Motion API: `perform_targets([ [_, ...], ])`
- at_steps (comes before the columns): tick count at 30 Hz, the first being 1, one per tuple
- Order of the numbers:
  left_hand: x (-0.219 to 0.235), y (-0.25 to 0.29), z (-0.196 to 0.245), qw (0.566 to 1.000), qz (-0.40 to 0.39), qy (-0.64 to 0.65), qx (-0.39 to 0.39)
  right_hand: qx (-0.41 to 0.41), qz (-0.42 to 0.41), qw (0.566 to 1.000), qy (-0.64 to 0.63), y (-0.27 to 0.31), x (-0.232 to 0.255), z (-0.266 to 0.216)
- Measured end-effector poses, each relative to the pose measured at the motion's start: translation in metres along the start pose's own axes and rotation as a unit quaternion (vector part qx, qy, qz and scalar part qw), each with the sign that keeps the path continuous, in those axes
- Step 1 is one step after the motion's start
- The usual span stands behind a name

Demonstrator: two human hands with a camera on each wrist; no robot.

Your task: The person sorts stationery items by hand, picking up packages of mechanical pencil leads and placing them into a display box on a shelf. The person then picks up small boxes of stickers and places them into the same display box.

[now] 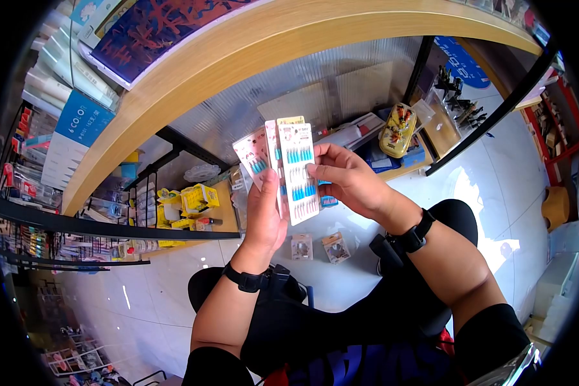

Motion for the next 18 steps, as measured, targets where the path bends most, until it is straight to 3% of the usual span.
perform_targets([
  [18,-0.0067,0.0046,0.0022,1.000,-0.018,0.019,-0.016,0.032,-0.020,0.999,-0.022,0.0004,-0.0005,-0.0026],
])
Point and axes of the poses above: each hand's wrist, its own y-axis away from the middle knuckle, its own x-axis out of the back of the hand, z = x × y, the point moved 5 cm from there along -y, towards the middle knuckle, and after that the axes turned 13 degrees about y, right-handed, at the moved point
